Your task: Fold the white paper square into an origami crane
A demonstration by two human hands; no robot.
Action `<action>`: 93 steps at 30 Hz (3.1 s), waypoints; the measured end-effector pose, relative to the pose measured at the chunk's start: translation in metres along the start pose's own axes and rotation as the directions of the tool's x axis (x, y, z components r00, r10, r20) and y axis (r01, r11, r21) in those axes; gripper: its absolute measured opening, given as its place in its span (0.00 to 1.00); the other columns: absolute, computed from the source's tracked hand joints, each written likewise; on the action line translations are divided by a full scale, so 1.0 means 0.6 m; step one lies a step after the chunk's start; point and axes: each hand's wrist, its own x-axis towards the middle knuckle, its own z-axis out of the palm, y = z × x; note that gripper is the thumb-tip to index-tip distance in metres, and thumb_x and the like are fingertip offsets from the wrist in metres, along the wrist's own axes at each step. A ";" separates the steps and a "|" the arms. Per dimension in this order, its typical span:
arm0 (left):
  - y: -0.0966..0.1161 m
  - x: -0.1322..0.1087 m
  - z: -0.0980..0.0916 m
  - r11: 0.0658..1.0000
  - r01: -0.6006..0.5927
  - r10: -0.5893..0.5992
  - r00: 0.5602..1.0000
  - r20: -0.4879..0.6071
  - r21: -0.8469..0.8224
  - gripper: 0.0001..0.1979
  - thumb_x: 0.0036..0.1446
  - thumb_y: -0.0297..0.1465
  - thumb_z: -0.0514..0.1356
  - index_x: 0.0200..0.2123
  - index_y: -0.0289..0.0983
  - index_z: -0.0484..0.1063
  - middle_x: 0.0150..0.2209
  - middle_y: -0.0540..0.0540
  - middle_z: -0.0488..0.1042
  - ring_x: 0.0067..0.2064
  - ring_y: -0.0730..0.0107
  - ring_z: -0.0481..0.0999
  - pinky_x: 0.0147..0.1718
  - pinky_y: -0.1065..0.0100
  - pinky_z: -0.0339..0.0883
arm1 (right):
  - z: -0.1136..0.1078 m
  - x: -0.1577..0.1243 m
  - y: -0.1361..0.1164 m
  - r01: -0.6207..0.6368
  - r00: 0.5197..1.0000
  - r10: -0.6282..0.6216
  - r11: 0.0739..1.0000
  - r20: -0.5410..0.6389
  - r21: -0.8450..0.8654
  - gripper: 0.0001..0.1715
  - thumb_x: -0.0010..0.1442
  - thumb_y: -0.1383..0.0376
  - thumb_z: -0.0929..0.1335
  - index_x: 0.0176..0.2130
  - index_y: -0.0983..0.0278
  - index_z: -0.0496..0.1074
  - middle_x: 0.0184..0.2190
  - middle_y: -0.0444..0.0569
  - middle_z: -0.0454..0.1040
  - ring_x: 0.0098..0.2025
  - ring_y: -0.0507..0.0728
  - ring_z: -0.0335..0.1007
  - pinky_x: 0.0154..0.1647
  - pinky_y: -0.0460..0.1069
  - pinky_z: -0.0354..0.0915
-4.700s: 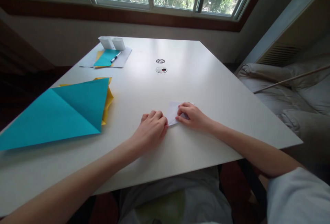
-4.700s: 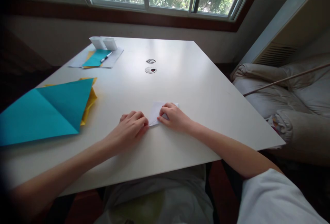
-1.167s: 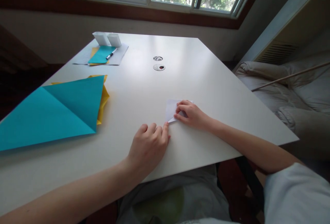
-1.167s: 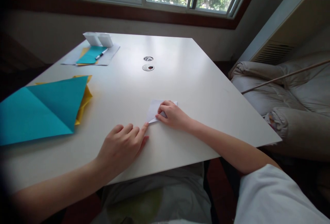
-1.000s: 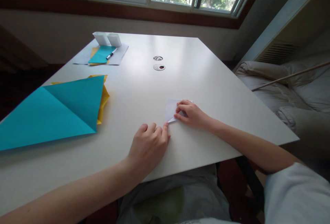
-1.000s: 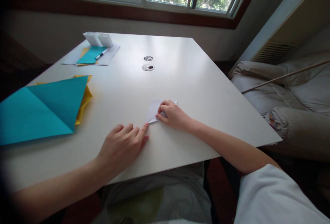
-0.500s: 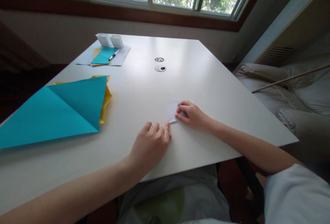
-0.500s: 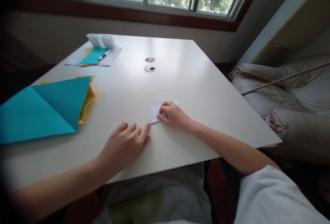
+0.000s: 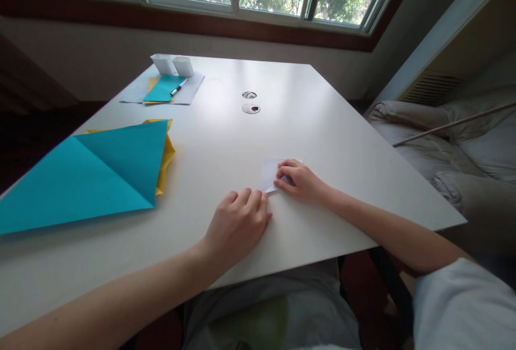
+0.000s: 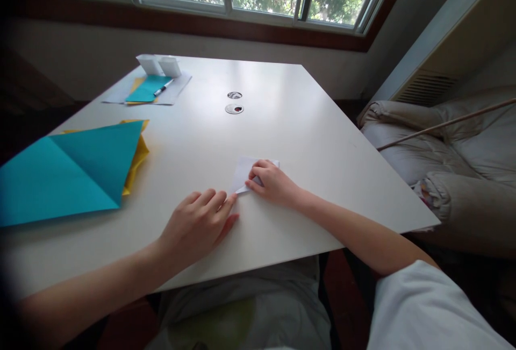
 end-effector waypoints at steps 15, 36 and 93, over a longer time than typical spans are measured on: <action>-0.012 0.003 0.010 0.994 -0.064 0.063 0.998 -0.013 -0.085 0.18 0.62 0.33 0.47 0.48 0.30 0.67 0.50 0.38 0.69 0.47 0.58 0.67 0.42 0.59 0.58 | 0.000 0.000 -0.002 0.009 1.000 -0.009 1.000 0.001 -0.025 0.06 0.57 0.65 0.64 0.29 0.64 0.67 0.35 0.50 0.69 0.42 0.55 0.64 0.45 0.51 0.61; -0.007 0.009 0.014 0.987 -0.159 0.159 0.987 -0.004 -0.024 0.20 0.63 0.31 0.43 0.48 0.27 0.67 0.48 0.37 0.70 0.48 0.59 0.66 0.42 0.59 0.57 | -0.012 0.002 0.001 -0.103 0.995 0.099 0.981 -0.032 -0.165 0.17 0.51 0.57 0.68 0.38 0.62 0.64 0.40 0.50 0.67 0.44 0.59 0.60 0.45 0.54 0.58; -0.021 0.015 0.013 0.960 -0.278 0.278 0.961 0.002 0.037 0.17 0.60 0.28 0.47 0.47 0.28 0.68 0.45 0.36 0.71 0.46 0.58 0.66 0.48 0.57 0.54 | -0.070 -0.001 0.018 -0.138 0.947 0.208 0.951 0.244 -0.277 0.15 0.52 0.52 0.67 0.33 0.60 0.66 0.34 0.42 0.69 0.29 0.50 0.63 0.26 0.44 0.52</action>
